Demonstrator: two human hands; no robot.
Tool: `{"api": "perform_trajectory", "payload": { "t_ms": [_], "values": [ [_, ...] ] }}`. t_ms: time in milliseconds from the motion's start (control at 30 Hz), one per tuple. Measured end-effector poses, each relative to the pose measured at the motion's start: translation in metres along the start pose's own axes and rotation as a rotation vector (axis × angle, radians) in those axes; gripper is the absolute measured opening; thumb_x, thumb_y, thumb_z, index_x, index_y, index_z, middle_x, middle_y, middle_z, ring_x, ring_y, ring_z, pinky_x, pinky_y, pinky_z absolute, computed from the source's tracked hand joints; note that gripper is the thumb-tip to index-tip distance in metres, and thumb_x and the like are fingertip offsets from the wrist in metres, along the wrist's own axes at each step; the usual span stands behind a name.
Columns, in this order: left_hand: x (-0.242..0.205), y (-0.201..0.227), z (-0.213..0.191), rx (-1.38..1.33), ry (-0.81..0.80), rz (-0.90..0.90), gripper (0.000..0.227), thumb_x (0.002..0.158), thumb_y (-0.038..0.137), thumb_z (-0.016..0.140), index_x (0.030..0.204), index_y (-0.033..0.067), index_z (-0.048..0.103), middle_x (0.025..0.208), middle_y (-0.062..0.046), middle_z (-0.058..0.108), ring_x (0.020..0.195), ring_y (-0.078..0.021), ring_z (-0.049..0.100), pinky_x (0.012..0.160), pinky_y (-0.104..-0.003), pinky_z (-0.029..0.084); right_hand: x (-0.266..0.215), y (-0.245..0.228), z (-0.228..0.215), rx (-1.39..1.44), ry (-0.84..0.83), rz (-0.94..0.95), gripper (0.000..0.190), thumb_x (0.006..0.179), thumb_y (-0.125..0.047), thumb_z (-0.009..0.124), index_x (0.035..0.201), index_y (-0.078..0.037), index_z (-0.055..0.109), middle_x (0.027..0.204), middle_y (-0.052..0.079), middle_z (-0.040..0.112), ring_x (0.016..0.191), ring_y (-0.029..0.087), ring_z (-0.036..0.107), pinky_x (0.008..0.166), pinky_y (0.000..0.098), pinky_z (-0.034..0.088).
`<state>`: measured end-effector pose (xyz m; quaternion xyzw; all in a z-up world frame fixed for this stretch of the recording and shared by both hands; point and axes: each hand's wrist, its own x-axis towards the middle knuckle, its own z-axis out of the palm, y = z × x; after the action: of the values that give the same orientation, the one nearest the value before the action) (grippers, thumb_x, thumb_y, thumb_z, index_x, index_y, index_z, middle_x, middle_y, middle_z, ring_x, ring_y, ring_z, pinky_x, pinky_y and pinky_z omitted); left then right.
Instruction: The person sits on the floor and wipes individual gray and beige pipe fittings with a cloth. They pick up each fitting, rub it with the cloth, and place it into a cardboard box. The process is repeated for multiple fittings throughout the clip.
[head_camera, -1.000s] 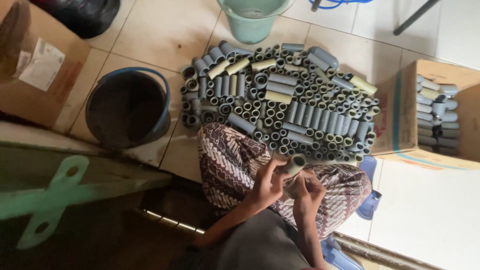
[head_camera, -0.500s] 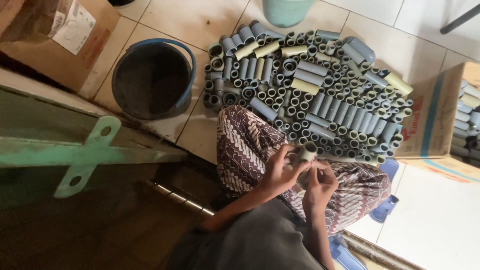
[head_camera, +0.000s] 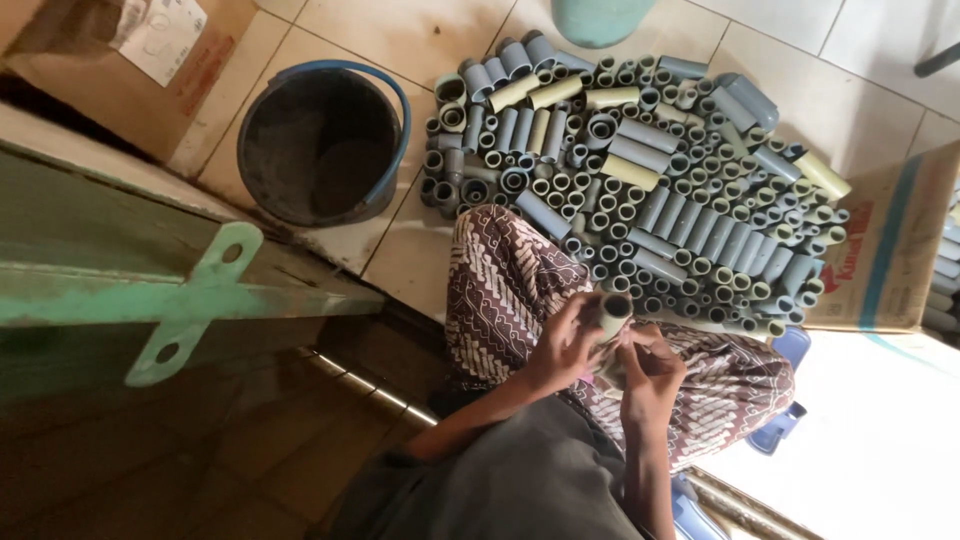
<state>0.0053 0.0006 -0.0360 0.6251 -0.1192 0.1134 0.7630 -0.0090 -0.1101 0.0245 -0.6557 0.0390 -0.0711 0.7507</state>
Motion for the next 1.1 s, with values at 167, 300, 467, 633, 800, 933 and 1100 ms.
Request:
{"api": "perform_trajectory", "payload": {
  "t_ms": [167, 300, 467, 633, 800, 933, 1100],
  "values": [
    [-0.006, 0.024, 0.003, -0.139, -0.097, -0.025, 0.031, 0.104, 0.009, 0.057, 0.132, -0.0032, 0.052, 0.112, -0.02, 0.063, 0.111, -0.0361, 0.063, 0.1, -0.05, 0.05, -0.004, -0.003, -0.007, -0.031, -0.046, 0.043, 0.009, 0.095, 0.006, 0.067, 0.089, 0.004, 0.073, 0.075, 0.007, 0.059, 0.076, 0.008, 0.053, 0.071, 0.0274, 0.047],
    [-0.003, 0.022, -0.007, -0.135, -0.107, -0.019, 0.034, 0.107, 0.016, 0.053, 0.136, -0.0025, 0.05, 0.113, -0.022, 0.063, 0.117, -0.0363, 0.062, 0.102, -0.054, 0.047, -0.005, 0.002, -0.012, -0.071, -0.052, 0.048, 0.007, 0.091, 0.01, 0.069, 0.089, 0.005, 0.074, 0.076, 0.007, 0.059, 0.076, 0.009, 0.056, 0.07, 0.0271, 0.047],
    [-0.015, -0.002, -0.007, -0.341, -0.13, -0.07, 0.032, 0.11, 0.019, 0.051, 0.139, 0.0053, 0.05, 0.126, -0.016, 0.063, 0.09, -0.0161, 0.055, 0.075, -0.033, 0.045, -0.009, 0.007, -0.02, -0.029, -0.123, 0.09, 0.007, 0.091, 0.005, 0.068, 0.094, 0.0, 0.073, 0.076, 0.004, 0.063, 0.065, 0.008, 0.055, 0.059, 0.024, 0.048],
    [-0.008, 0.028, -0.015, -0.292, -0.285, -0.049, 0.029, 0.106, -0.003, 0.048, 0.134, 0.0007, 0.042, 0.154, -0.031, 0.041, 0.144, -0.0409, 0.047, 0.12, -0.048, 0.048, -0.007, 0.015, -0.024, 0.124, -0.191, 0.19, 0.017, 0.082, 0.003, 0.06, 0.092, -0.004, 0.072, 0.07, -0.003, 0.055, 0.054, 0.006, 0.038, 0.044, 0.021, 0.03],
    [0.004, 0.034, -0.034, -0.287, -0.194, -0.103, 0.024, 0.111, 0.017, 0.047, 0.131, 0.0055, 0.046, 0.148, -0.018, 0.055, 0.141, -0.0312, 0.054, 0.121, -0.045, 0.042, -0.001, 0.003, -0.011, 0.032, -0.231, 0.136, 0.01, 0.094, -0.004, 0.068, 0.101, -0.007, 0.075, 0.082, -0.001, 0.064, 0.062, 0.007, 0.046, 0.057, 0.023, 0.036],
    [0.006, 0.001, -0.035, -0.394, -0.057, 0.02, 0.025, 0.112, 0.01, 0.045, 0.138, 0.0081, 0.043, 0.151, -0.025, 0.05, 0.142, -0.0325, 0.054, 0.121, -0.046, 0.048, -0.002, 0.006, -0.002, -0.023, -0.398, 0.179, 0.009, 0.094, -0.004, 0.065, 0.098, -0.004, 0.073, 0.075, 0.0, 0.061, 0.054, 0.007, 0.044, 0.051, 0.0226, 0.038],
    [0.012, 0.001, -0.056, -0.336, 0.074, 0.06, 0.039, 0.102, -0.007, 0.057, 0.137, 0.0021, 0.042, 0.13, -0.015, 0.056, 0.124, -0.0251, 0.061, 0.113, -0.034, 0.055, 0.013, 0.011, 0.003, 0.01, -0.234, 0.224, 0.008, 0.094, -0.005, 0.066, 0.089, -0.007, 0.072, 0.077, -0.001, 0.064, 0.059, 0.005, 0.049, 0.053, 0.0208, 0.036]
  ]
}}
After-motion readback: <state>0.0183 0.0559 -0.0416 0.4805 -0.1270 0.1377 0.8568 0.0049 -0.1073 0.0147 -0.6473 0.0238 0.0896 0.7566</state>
